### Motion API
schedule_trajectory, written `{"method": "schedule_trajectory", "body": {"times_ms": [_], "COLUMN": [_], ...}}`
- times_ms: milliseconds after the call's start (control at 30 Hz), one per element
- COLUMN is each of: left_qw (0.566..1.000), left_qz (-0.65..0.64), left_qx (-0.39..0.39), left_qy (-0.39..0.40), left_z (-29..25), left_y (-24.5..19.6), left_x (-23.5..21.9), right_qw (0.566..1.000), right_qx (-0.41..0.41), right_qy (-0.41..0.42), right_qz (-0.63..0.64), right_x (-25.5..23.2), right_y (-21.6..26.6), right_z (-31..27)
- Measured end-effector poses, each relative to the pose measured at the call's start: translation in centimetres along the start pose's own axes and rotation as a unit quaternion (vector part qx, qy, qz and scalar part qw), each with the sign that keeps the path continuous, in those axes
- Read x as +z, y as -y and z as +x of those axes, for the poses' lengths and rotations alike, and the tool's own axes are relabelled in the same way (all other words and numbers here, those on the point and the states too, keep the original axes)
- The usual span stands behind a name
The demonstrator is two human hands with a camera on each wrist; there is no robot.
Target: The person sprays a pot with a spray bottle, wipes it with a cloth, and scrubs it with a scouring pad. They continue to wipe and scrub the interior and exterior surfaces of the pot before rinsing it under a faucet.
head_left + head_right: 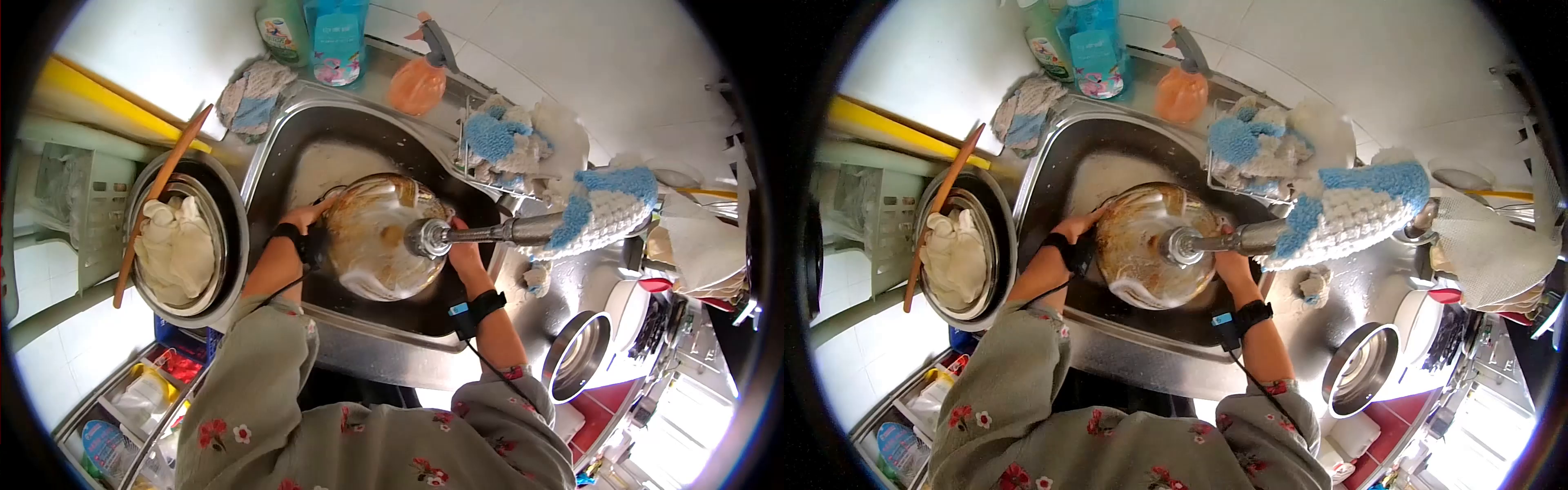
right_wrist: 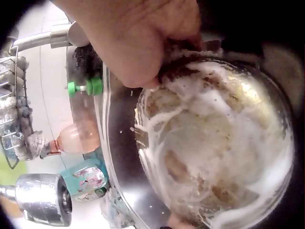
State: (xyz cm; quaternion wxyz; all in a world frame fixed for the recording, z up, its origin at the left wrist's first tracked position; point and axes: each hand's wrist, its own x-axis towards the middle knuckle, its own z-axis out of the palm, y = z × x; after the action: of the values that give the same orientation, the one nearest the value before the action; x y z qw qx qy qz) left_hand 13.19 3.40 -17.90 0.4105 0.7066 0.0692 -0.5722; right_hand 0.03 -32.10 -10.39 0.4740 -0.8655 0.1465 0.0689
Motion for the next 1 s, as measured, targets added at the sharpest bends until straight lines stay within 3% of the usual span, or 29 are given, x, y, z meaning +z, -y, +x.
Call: {"method": "schedule_trajectory", "body": {"times_ms": [100,267,333,467,500,567,633,667,767,867,900,967,1000], "left_qw": [0.998,0.988,0.984,0.971,0.972,0.971,0.977,0.98,0.983,0.984,0.986,0.983,0.983], "left_qz": [0.041,-0.071,-0.144,-0.221,-0.22,-0.215,-0.193,-0.183,-0.159,-0.142,-0.128,-0.099,-0.119], "left_qx": [0.052,-0.039,-0.033,0.011,0.042,0.104,0.092,0.084,0.075,0.095,0.06,-0.009,-0.009], "left_qy": [-0.013,-0.135,-0.1,-0.09,-0.066,-0.014,0.002,0.01,-0.053,-0.05,-0.086,-0.157,-0.138], "left_z": [2.0,2.5,-1.2,-3.5,-4.5,-6.8,-7.8,-8.2,-9.3,-9.0,-9.4,-10.4,-10.9], "left_y": [2.5,2.5,-1.0,-4.3,-5.2,-7.1,-8.9,-9.5,-10.5,-10.0,-10.1,-10.4,-10.2], "left_x": [-0.4,0.1,0.4,0.1,0.1,0.8,1.4,1.8,2.9,3.1,3.2,3.5,3.6], "right_qw": [0.996,0.98,0.97,0.944,0.948,0.938,0.912,0.92,0.934,0.956,0.973,0.99,0.993], "right_qx": [0.064,0.12,0.192,0.21,0.249,0.245,0.237,0.216,0.175,0.142,0.143,0.065,0.026], "right_qy": [-0.008,0.016,0.045,0.037,0.031,0.026,0.015,0.008,-0.025,-0.031,-0.036,-0.072,-0.09], "right_qz": [0.054,0.16,0.145,0.253,0.197,0.245,0.334,0.328,0.31,0.253,0.178,0.104,0.065], "right_x": [0.5,-0.6,-1.4,-1.3,-1.3,-1.3,-0.9,-0.8,-0.5,-0.9,-0.7,-0.7,-0.8], "right_y": [-1.4,-0.2,0.1,1.4,1.3,2.9,1.9,1.3,3.7,6.2,6.0,5.9,6.7], "right_z": [0.2,-0.6,-1.3,-2.1,-2.0,-2.4,-2.6,-2.9,-3.5,-4.6,-4.7,-5.4,-5.8]}}
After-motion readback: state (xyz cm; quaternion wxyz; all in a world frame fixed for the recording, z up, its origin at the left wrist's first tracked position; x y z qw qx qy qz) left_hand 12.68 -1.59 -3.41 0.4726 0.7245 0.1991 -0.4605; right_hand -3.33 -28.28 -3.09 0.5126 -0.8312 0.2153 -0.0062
